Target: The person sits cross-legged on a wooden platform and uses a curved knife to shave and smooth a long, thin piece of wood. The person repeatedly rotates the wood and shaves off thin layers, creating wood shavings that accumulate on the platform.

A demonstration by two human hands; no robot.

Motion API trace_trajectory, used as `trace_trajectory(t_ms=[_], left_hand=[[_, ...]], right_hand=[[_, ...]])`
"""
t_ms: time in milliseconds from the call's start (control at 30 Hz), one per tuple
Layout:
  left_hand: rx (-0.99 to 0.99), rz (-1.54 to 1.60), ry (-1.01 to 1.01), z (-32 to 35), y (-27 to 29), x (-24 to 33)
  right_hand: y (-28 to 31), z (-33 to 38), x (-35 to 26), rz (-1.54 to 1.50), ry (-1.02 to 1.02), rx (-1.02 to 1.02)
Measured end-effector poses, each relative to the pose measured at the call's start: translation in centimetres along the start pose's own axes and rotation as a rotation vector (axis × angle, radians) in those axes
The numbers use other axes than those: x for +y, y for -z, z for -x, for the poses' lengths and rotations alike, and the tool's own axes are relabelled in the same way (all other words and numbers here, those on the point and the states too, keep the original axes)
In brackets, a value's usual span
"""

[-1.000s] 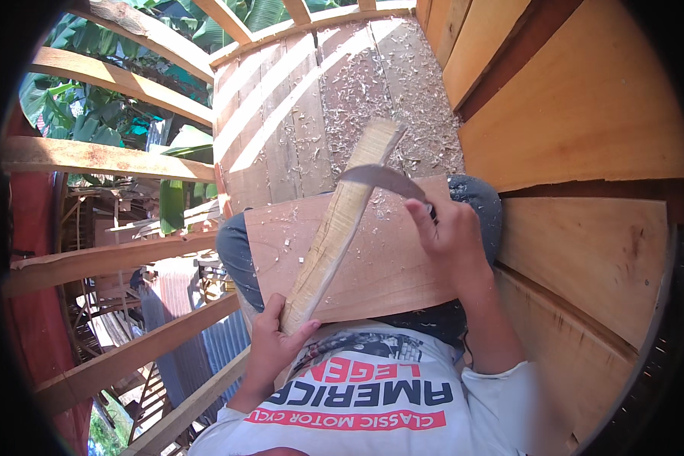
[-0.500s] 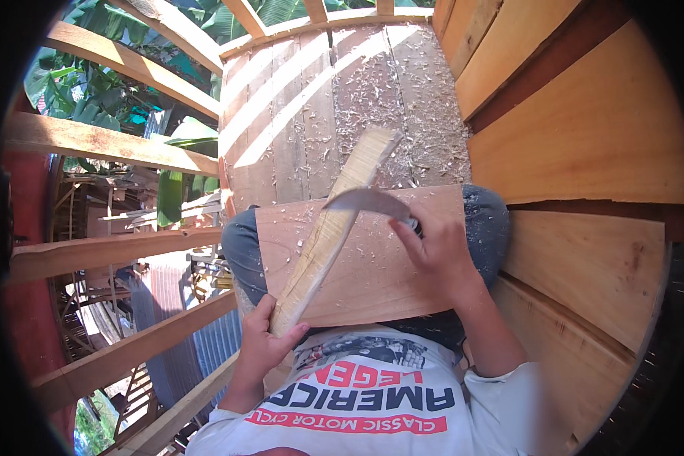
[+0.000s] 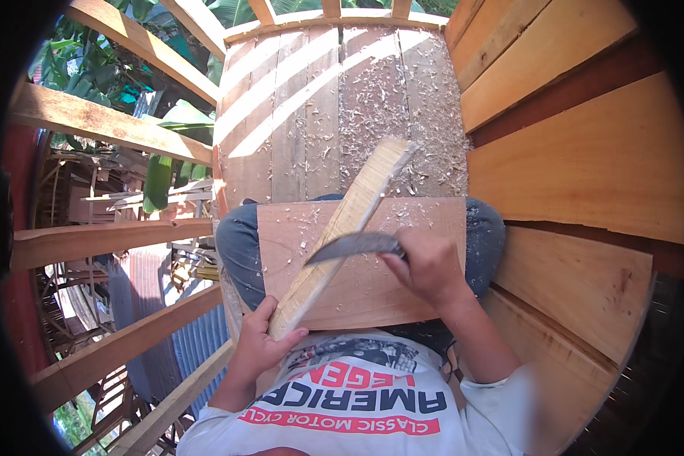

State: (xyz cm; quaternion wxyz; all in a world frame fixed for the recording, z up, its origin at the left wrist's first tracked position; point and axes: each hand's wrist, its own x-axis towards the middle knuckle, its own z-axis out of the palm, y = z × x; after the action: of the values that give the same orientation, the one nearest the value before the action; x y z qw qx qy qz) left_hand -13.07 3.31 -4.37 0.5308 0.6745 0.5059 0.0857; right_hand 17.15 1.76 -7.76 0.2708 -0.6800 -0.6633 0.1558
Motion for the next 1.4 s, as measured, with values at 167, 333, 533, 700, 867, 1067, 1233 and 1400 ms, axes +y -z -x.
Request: trace_trajectory(t_ms=[167, 333, 533, 700, 867, 1067, 1233, 1400], left_hand=[[-0.019, -0.003, -0.028, -0.5, -0.1, -0.1], [-0.031, 0.059, 0.041, -0.5, 0.0, 1.5], [-0.036, 0.081, 0.024, -0.6, 0.0, 1.6], [-0.061, 0.002, -0.02, -0.9, -0.3, 1.7], [-0.105, -0.012, 0.054, -1.0, -0.7, 2.4], [-0.086, 0.067, 0.061, -1.0, -0.5, 3.0], [-0.151, 0.17, 0.037, -1.2, -1.0, 0.7], [-0.263, 0.421, 0.226, -1.2, -0.9, 0.4]], right_hand=[[0.0, 1.2, -2.0, 0.035, 0.192, -0.109], [0.8, -0.5, 1.8, 0.182, -0.14, 0.116], [1.0, -0.8, 1.3, 0.049, 0.027, 0.044], [1.2, 0.7, -1.3, 0.064, 0.362, -0.114], [1.4, -0.1, 0.4, -0.09, -0.121, 0.159], [3.0, -1.1, 2.0, 0.039, -0.244, 0.13], [2.7, 1.0, -2.9, -0.149, -0.179, -0.135], [5.8, 1.2, -6.0, -0.289, -0.346, -0.384]])
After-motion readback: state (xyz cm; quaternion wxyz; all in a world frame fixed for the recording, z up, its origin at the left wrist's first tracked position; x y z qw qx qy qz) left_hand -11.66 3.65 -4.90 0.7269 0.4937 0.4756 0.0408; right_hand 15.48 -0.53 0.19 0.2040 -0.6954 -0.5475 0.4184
